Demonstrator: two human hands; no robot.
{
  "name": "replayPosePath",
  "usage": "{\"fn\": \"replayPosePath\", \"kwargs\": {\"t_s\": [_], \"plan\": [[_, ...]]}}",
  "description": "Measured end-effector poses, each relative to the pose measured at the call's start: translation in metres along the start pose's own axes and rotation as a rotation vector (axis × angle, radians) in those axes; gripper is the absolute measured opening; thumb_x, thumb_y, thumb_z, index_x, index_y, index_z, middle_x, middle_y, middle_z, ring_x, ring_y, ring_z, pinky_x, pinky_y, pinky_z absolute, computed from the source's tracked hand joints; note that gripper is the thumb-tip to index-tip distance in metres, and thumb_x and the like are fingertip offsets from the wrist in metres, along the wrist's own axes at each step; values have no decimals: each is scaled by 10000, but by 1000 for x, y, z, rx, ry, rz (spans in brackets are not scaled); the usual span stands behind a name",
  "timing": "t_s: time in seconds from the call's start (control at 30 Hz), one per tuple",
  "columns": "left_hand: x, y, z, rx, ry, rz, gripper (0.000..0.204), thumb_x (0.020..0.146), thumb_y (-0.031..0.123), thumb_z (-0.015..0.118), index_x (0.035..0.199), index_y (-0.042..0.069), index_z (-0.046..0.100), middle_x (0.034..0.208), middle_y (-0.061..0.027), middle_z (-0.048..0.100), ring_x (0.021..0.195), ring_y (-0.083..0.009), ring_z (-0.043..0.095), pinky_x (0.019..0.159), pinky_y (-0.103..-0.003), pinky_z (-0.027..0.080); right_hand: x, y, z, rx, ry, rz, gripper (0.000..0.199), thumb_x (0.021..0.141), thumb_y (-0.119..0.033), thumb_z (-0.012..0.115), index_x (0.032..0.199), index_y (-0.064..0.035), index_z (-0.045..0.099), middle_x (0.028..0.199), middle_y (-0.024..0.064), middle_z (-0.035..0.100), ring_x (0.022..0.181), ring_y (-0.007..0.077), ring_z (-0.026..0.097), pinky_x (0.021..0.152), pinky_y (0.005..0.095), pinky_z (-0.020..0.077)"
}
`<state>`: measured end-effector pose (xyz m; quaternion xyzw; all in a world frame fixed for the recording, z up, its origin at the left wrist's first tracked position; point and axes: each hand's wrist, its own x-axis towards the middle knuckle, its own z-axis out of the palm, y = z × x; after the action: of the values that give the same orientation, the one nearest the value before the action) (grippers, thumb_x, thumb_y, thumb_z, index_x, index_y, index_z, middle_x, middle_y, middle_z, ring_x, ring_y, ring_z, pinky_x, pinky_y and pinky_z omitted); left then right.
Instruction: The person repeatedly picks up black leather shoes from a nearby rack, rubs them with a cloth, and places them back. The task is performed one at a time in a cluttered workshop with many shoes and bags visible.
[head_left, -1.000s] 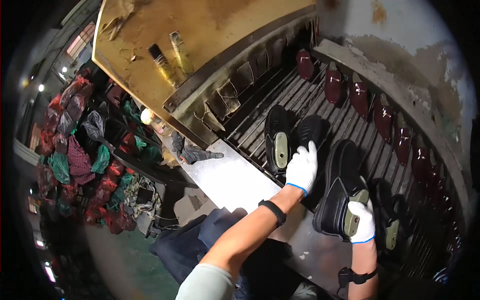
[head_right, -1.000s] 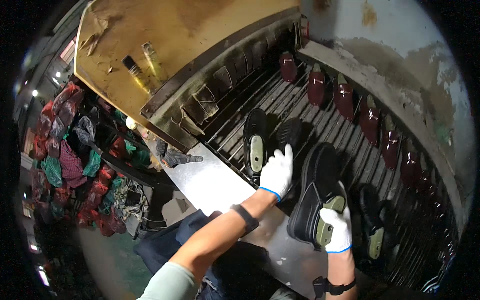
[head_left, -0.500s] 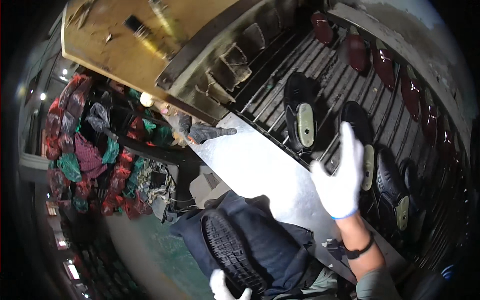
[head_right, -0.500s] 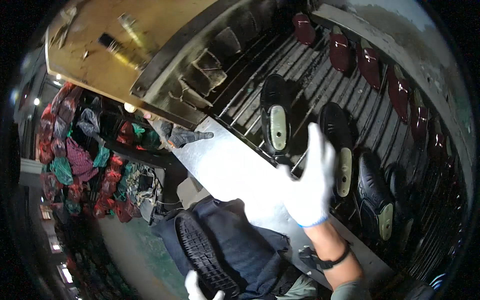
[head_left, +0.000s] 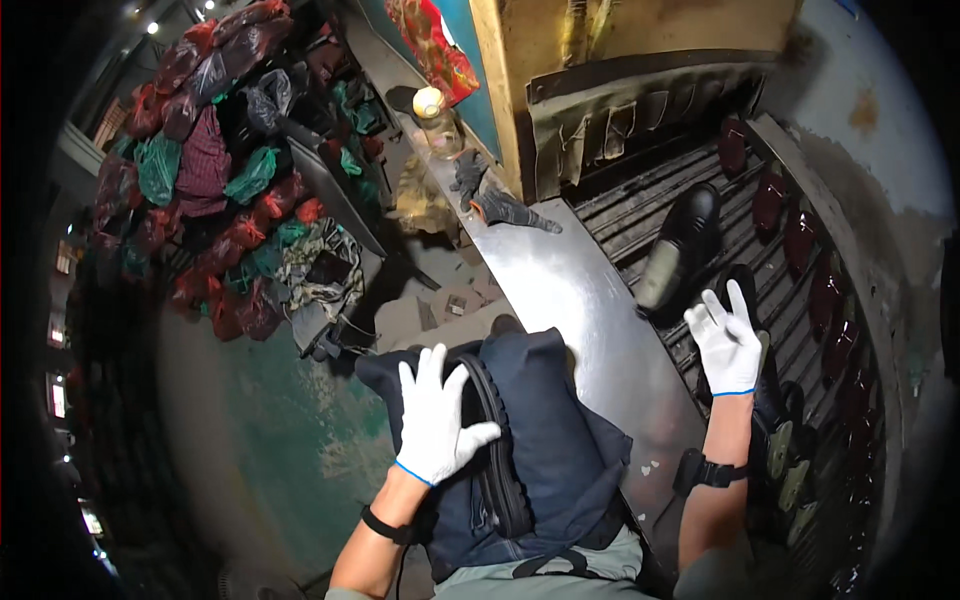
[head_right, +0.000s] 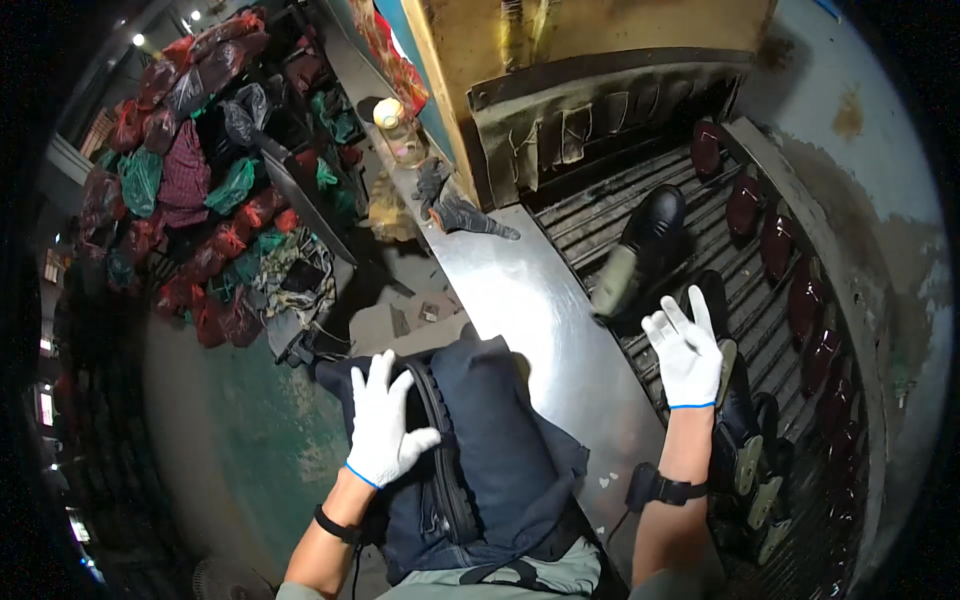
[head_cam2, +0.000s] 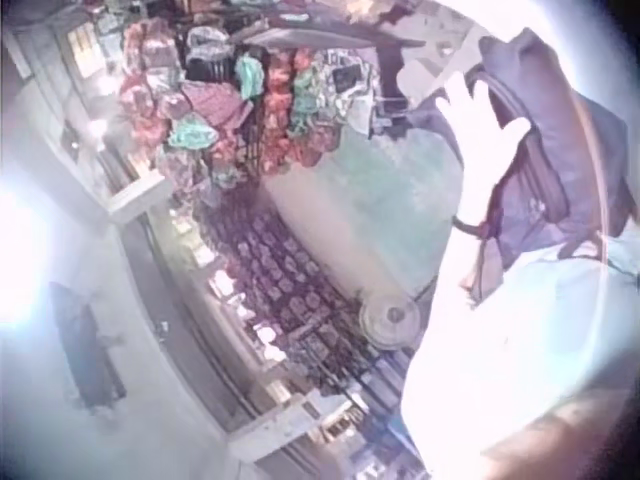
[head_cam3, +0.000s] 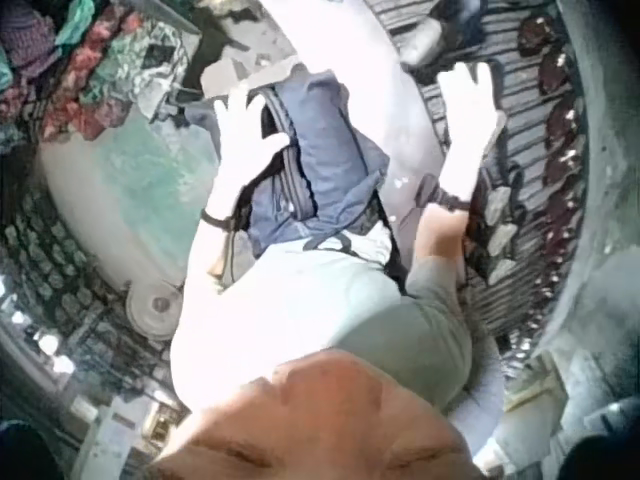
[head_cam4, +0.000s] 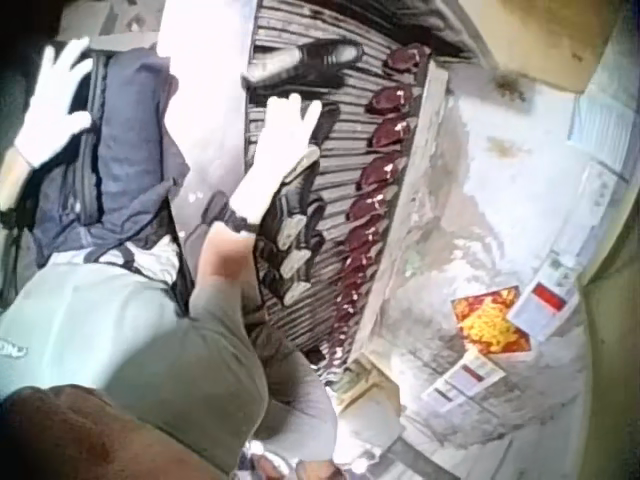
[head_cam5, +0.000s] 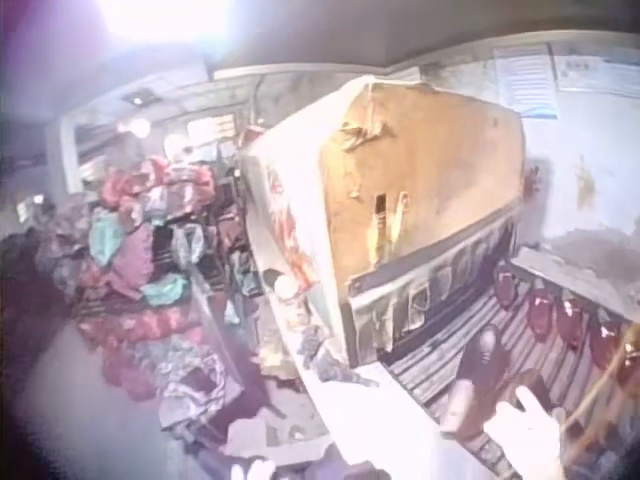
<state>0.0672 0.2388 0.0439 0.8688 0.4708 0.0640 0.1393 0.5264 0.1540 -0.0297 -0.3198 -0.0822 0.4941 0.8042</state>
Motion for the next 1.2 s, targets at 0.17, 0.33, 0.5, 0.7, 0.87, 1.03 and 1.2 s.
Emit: {"fn": "replayPosePath", "kwargs": {"t_s": [0.17, 0.33, 0.5, 0.7, 0.87, 1.03, 1.2], "plan": [[0, -11, 8, -233, 76, 99, 621, 857, 155, 884, 1412, 60, 623, 1526, -285, 558, 1445, -520, 521, 1278, -620, 368, 67, 67, 16, -931, 524, -82, 1279, 820, -315, 996, 1787, -68, 198, 1651, 276, 511, 1506, 336, 549, 1213, 515, 487], [-17, -2, 18, -926, 299, -80, 589, 826, 13, 895, 1363, 57, 657, 1286, -122, 593, 1181, -255, 617, 1034, -363, 534, 111, 91, 115, -1702, 655, 32, 1501, 692, -622, 996, 1789, -72, 132, 1750, 358, 324, 1523, 549, 480, 1244, 578, 455], [-3, -9, 7, -1086, 47, -133, 474, 919, 40, 814, 1383, 21, 719, 1221, -57, 726, 1127, -196, 700, 1033, -326, 542, 141, 120, 137, -2201, 783, 107, 1449, 692, -593, 986, 1789, -140, 156, 1812, 290, 218, 1499, 506, 505, 1125, 638, 533], [-21, -43, -3, -2070, -104, -511, 763, 865, 56, 809, 1578, -23, 549, 1567, -205, 641, 1326, -290, 694, 1148, -417, 566, 138, 108, 121, -1734, 827, 161, 1401, 704, -320, 966, 1784, -142, 91, 1676, 377, 380, 1412, 477, 610, 1141, 500, 583], [-41, -59, -4, -1733, -195, -71, 786, 906, 109, 887, 1588, 29, 505, 1719, -170, 493, 1573, -316, 495, 1320, -457, 383, 154, 26, 16, -791, 562, 365, 565, 789, -291, 813, 1309, -88, 726, 1255, 140, 749, 1018, 371, 722, 1011, 547, 567], [-53, -54, -11, -1768, -202, -82, 744, 967, 116, 850, 1607, 66, 474, 1714, -194, 492, 1590, -364, 481, 1323, -495, 384, -41, 10, 105, -125, -134, 209, 883, 926, -456, 704, 1622, 31, 464, 1558, 260, 598, 1368, 504, 637, 1229, 754, 433], [-50, -36, -28, -1983, -131, -25, 654, 1087, 273, 743, 1635, 49, 463, 1542, -185, 627, 1423, -320, 617, 1229, -457, 476, -138, 65, 168, 58, -402, 466, 1172, 790, -518, 887, 1640, 115, 386, 1490, 364, 610, 1379, 560, 614, 1236, 667, 467]]}}
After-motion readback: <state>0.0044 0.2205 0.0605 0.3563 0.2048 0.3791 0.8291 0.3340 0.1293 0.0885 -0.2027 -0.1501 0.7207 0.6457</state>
